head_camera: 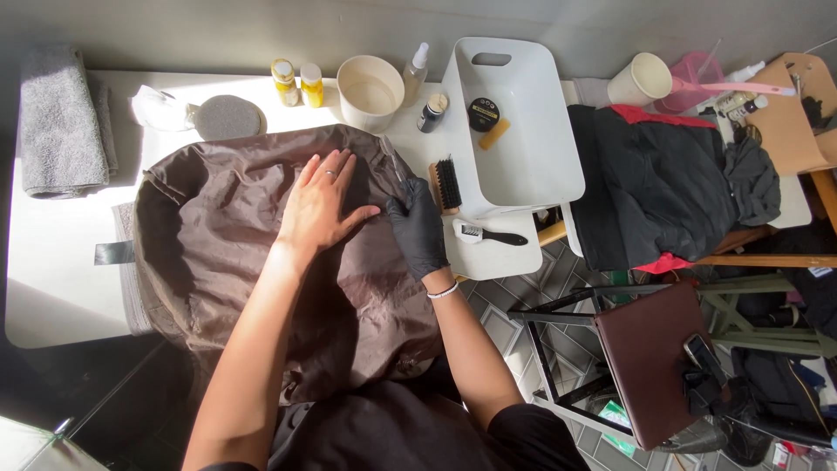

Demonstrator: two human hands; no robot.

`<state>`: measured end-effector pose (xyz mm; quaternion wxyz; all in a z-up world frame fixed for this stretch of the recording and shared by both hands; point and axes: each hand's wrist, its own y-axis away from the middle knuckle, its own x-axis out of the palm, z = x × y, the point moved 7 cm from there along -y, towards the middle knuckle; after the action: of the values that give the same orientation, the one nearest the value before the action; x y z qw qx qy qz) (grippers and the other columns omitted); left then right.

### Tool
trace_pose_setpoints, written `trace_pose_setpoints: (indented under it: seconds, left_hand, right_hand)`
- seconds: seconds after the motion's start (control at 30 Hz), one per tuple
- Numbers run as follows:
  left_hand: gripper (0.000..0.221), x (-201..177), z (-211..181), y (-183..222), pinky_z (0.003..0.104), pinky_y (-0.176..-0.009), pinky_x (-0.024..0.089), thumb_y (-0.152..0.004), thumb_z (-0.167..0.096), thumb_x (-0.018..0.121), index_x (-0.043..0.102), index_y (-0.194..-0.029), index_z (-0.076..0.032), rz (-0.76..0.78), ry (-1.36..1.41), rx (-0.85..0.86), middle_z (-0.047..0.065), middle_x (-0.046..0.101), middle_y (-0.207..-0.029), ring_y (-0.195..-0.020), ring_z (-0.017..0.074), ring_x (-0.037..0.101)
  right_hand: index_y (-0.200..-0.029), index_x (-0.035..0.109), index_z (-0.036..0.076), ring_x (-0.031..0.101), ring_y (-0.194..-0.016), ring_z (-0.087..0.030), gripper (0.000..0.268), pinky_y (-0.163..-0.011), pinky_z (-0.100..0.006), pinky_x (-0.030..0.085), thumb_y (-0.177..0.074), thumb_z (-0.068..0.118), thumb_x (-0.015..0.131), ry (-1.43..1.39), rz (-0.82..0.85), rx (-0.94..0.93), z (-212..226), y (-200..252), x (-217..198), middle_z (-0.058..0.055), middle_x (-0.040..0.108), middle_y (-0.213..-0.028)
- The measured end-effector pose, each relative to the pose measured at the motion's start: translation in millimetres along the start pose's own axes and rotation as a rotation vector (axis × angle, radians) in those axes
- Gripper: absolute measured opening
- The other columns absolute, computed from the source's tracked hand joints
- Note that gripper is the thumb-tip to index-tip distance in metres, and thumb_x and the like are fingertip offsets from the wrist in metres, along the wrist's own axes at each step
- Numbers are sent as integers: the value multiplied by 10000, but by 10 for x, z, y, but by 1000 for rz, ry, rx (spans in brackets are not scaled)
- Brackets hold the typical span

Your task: Cleaning and brushing the surface of a brown fabric item using a cleaning solution, a brush, and a cloth for restoration.

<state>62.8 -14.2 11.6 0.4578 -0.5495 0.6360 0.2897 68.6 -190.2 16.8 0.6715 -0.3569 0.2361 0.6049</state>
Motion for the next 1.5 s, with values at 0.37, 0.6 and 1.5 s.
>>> trace_pose_setpoints:
  seconds: [0.37,0.6,1.5]
  left_hand:
    - [288,-770,1406,1549,387,-795,528,-985,-247,793,665,-1205,-111,-638,-224,-711,64,548,-1140,-1019,287,624]
    - [162,-776,1524,1410,405,-689,567,-959,-291,802,759,-939,-136,-563,-211,-817,57,641,-886,-826,302,700]
    - [630,-1370,1089,1516,530,-1039,390,-1037,-351,764,478,-1469,8,-699,290,-486,309,612,-1336,-1263,424,546]
  right_hand:
    - [-1079,670,133,723,-1033,-336,217,-830,-428,622,-967,310,727,-81,-66,-129,497,-156,-145,-123,752,-1015]
    - [-996,688,195,747,-982,-284,250,-827,-413,614,-936,431,744,-72,-100,-65,300,-358,50,-52,769,-943]
    - [-910,763,207,702,-700,-404,112,-462,-498,491,-899,185,654,622,-43,-538,455,-1852,179,-296,667,-1226]
